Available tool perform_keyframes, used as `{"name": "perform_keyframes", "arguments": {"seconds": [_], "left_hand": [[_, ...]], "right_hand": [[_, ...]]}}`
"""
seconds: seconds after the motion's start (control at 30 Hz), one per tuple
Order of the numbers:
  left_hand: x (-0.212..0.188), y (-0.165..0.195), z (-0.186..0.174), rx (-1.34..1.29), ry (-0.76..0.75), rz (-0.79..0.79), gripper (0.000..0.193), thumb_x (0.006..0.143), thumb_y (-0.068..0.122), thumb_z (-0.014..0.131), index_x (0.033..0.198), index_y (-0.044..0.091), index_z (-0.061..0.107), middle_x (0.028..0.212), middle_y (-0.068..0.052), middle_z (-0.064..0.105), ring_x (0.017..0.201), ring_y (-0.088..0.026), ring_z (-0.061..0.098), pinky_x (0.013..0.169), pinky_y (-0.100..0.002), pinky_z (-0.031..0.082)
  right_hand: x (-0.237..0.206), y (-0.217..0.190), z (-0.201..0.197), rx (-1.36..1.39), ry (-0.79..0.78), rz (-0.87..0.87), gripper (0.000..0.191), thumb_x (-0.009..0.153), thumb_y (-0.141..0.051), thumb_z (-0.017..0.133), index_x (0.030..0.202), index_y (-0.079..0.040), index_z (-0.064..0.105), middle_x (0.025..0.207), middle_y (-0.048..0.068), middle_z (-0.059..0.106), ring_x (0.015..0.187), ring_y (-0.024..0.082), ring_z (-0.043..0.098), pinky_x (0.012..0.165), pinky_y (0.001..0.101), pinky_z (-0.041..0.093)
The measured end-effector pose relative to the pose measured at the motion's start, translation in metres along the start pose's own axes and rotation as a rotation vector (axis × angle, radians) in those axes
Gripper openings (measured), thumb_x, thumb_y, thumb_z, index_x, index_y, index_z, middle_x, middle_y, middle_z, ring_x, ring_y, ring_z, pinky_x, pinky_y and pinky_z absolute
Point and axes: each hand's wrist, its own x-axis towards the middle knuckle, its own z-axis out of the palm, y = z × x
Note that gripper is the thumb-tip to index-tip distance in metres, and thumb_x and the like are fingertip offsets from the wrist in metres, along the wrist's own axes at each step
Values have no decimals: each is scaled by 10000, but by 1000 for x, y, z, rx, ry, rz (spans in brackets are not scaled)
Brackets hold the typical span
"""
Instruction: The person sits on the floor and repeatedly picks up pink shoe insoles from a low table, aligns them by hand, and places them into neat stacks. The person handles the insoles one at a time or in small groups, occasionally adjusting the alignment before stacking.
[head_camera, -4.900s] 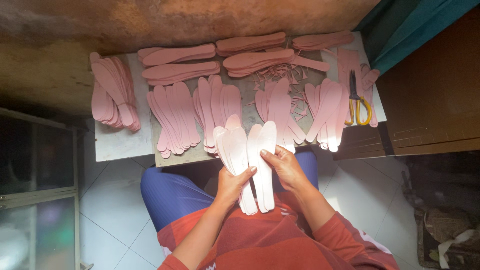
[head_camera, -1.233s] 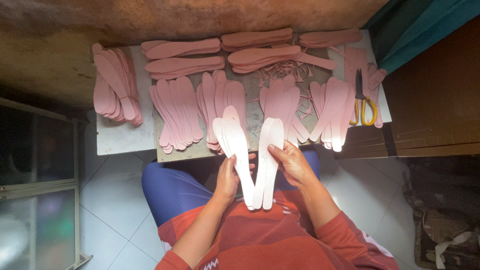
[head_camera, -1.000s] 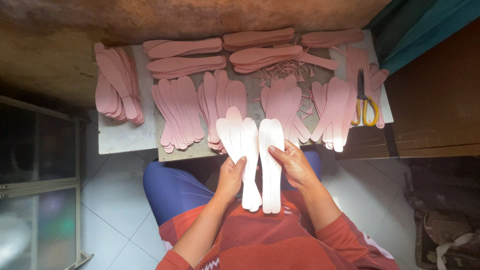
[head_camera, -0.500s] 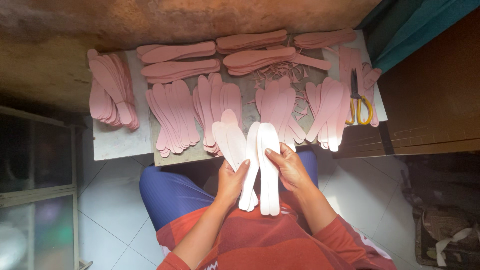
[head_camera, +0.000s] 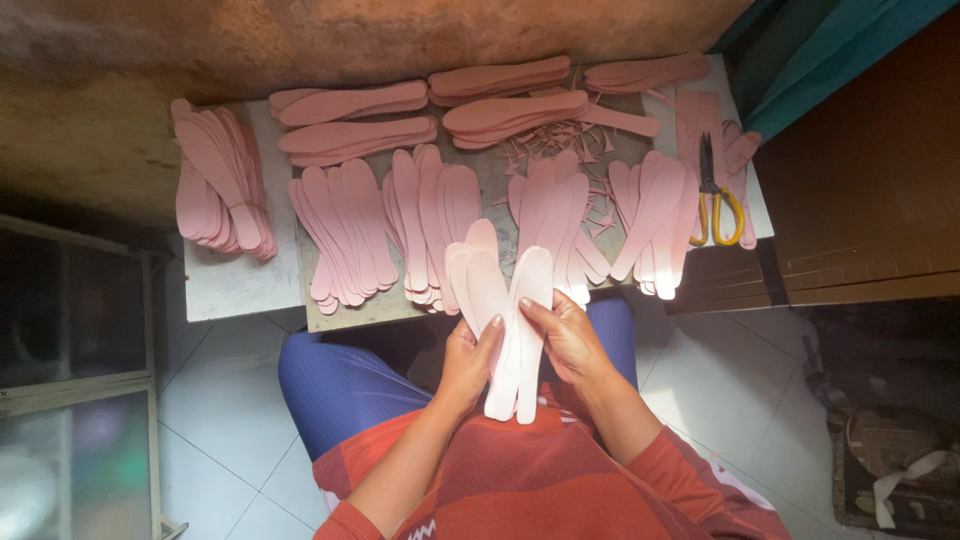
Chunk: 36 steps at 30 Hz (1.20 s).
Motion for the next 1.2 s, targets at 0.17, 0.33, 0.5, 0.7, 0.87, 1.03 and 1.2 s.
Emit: {"name": "perform_keyframes", "arguments": {"seconds": [0.17, 0.33, 0.5, 0.7, 0.87, 1.03, 1.2], "left_hand": [[8, -4, -12, -13, -118, 39, 318, 1027, 168, 524, 1232, -43, 643, 1117, -103, 753, 979, -139, 728, 891, -279, 579], [7, -5, -11, 247, 1, 81, 265, 976, 113, 655, 1182, -52, 665, 1059, -102, 744, 903, -130, 683, 792, -295, 562], [4, -1, -7, 160, -30, 23, 288, 1012, 171, 618, 1201, -40, 663, 1061, -96, 739, 911, -128, 681, 812, -293, 562], [5, 12, -6, -6, -68, -74, 328, 972, 222, 554, 1214, 16, 633, 1125, -63, 759, 980, -132, 740, 855, -292, 593], [-1, 11, -2, 181, 26, 30, 280, 960, 110, 686, 1189, -52, 688, 1061, -116, 757, 906, -146, 702, 797, -304, 574], [-4, 10, -2, 175, 9, 57, 292, 935, 78, 718, 1191, -49, 660, 1087, -125, 746, 923, -144, 712, 808, -292, 588], [1, 11, -9, -13, -53, -63, 384, 1023, 248, 502, 1334, 47, 607, 1149, -140, 736, 902, -150, 713, 790, -289, 614]], "right_hand": [[-1, -10, -5, 26, -44, -63, 280, 948, -115, 681, 1187, 8, 604, 1033, 124, 719, 924, 209, 709, 864, 363, 594], [-7, -9, 1, -51, -16, -39, 314, 932, -108, 678, 1225, -4, 631, 1047, 90, 718, 940, 170, 697, 863, 327, 589], [-12, -11, 11, -49, -33, 6, 302, 955, -123, 680, 1206, 38, 630, 1051, 123, 722, 949, 202, 702, 866, 340, 595], [-18, -22, 7, 44, -123, 26, 315, 915, -171, 652, 1181, -16, 585, 1005, 179, 746, 859, 271, 740, 788, 409, 623], [-13, -5, 9, -41, -52, -4, 355, 937, -107, 684, 1253, 40, 618, 1074, 124, 734, 949, 187, 722, 872, 340, 602], [-7, 4, 3, -42, -64, -4, 314, 942, -133, 674, 1210, 26, 636, 1049, 127, 731, 919, 197, 719, 853, 357, 602], [-3, -6, -9, 29, -43, -34, 262, 972, -157, 654, 1179, 1, 626, 1070, 110, 727, 953, 171, 713, 879, 342, 589]]}}
